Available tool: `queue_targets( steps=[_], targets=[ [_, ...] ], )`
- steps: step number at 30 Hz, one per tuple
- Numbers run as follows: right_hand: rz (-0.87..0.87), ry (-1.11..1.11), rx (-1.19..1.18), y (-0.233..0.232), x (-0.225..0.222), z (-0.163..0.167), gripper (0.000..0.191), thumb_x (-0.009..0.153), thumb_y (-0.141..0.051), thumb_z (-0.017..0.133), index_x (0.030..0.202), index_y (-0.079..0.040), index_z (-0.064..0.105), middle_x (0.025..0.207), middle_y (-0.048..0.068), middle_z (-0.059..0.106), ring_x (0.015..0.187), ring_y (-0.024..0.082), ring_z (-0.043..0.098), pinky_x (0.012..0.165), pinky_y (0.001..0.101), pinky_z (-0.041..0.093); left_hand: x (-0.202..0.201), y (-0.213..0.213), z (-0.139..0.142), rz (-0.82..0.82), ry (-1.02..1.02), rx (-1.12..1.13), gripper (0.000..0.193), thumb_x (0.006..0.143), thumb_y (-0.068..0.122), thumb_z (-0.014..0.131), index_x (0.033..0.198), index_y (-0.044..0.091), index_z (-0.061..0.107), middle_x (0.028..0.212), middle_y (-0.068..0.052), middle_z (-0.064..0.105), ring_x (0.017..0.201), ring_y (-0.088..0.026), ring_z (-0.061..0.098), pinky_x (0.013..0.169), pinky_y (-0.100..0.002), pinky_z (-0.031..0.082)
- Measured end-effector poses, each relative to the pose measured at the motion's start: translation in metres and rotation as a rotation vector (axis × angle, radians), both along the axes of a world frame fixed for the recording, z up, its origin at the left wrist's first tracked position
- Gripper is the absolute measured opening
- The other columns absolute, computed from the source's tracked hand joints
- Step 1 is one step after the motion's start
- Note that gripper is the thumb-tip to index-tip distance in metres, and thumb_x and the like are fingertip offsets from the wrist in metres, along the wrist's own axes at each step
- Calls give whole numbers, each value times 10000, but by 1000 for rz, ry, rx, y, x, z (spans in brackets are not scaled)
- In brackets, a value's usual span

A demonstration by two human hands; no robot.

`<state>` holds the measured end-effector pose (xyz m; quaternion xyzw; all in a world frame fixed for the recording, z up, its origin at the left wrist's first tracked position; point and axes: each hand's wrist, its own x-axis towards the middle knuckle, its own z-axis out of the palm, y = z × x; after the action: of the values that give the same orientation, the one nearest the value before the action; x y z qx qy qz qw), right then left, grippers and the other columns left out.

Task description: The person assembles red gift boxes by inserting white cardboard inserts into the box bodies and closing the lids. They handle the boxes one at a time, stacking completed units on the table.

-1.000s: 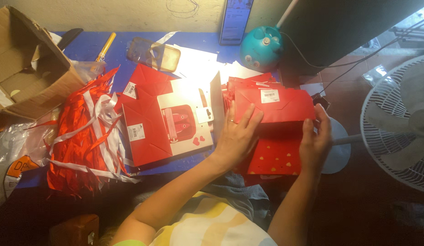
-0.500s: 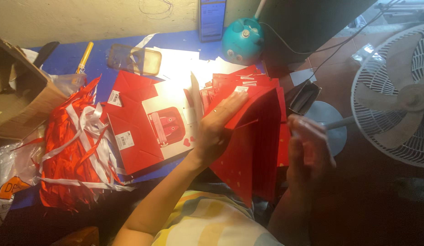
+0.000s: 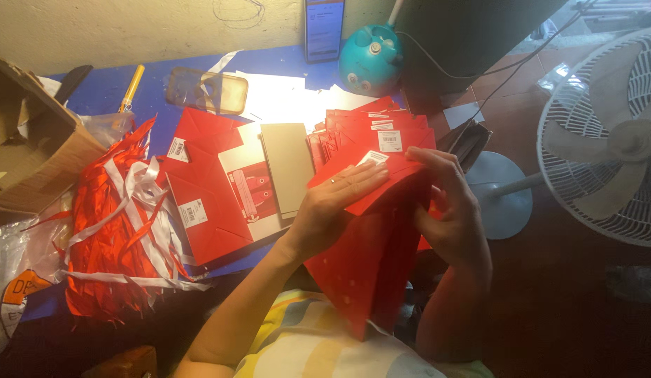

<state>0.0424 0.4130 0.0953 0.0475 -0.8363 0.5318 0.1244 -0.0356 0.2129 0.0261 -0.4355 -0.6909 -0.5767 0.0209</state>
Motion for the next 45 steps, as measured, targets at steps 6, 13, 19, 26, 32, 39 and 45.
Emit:
queue_targets(
  steps=[6,13,19,26,32,39,45],
  targets=[
    [-114,1,11,-6,-3,-11,646,849,194,636,1432,-76,561,1386,78,508,1254,180,583,1029,323,578,7,1,6,89,163,-23,692,776,-198,528,1388,106,639,1461,-122,619,1418,-339,557,1235,-471,435],
    [20,10,-82,-1,-2,-21,767,809,105,727,1469,-86,385,1406,77,506,1226,165,601,975,298,563,9,2,10,114,149,-40,673,778,-169,525,1373,123,646,1431,-107,642,1395,-345,585,1211,-468,460],
    [-31,-74,-339,14,-3,-35,388,905,137,670,1249,-37,629,1348,126,607,1092,204,652,880,322,552,11,3,10,158,298,-94,508,893,-32,632,1347,190,674,1397,-84,665,1367,-337,606,1167,-500,478],
    [-440,-107,-308,13,-6,-35,323,1053,-221,515,1262,-21,660,1323,119,685,1098,203,697,810,346,608,8,9,17,248,393,-130,428,966,76,626,1378,191,648,1398,-90,660,1341,-348,622,1155,-526,480],
    [-97,-41,-311,21,14,-33,1042,955,-517,702,1694,-69,120,1469,271,536,1266,314,596,1006,455,551,1,39,10,475,451,-152,406,993,122,612,1397,161,630,1404,-112,652,1321,-351,635,1135,-537,483],
    [-411,27,319,29,4,-57,745,1029,-264,624,1627,-18,254,1649,274,350,1489,438,432,1166,500,423,2,109,-47,413,270,-320,752,878,447,649,1510,74,483,1533,-246,434,1426,-439,375,1149,-690,256],
    [-370,-154,365,16,-6,-78,532,1067,-290,511,1528,-34,443,1577,218,467,1478,340,436,1198,431,353,16,127,-105,325,324,-646,735,937,438,597,1535,49,422,1632,-186,332,1549,-419,258,1237,-652,144]
  ],
)
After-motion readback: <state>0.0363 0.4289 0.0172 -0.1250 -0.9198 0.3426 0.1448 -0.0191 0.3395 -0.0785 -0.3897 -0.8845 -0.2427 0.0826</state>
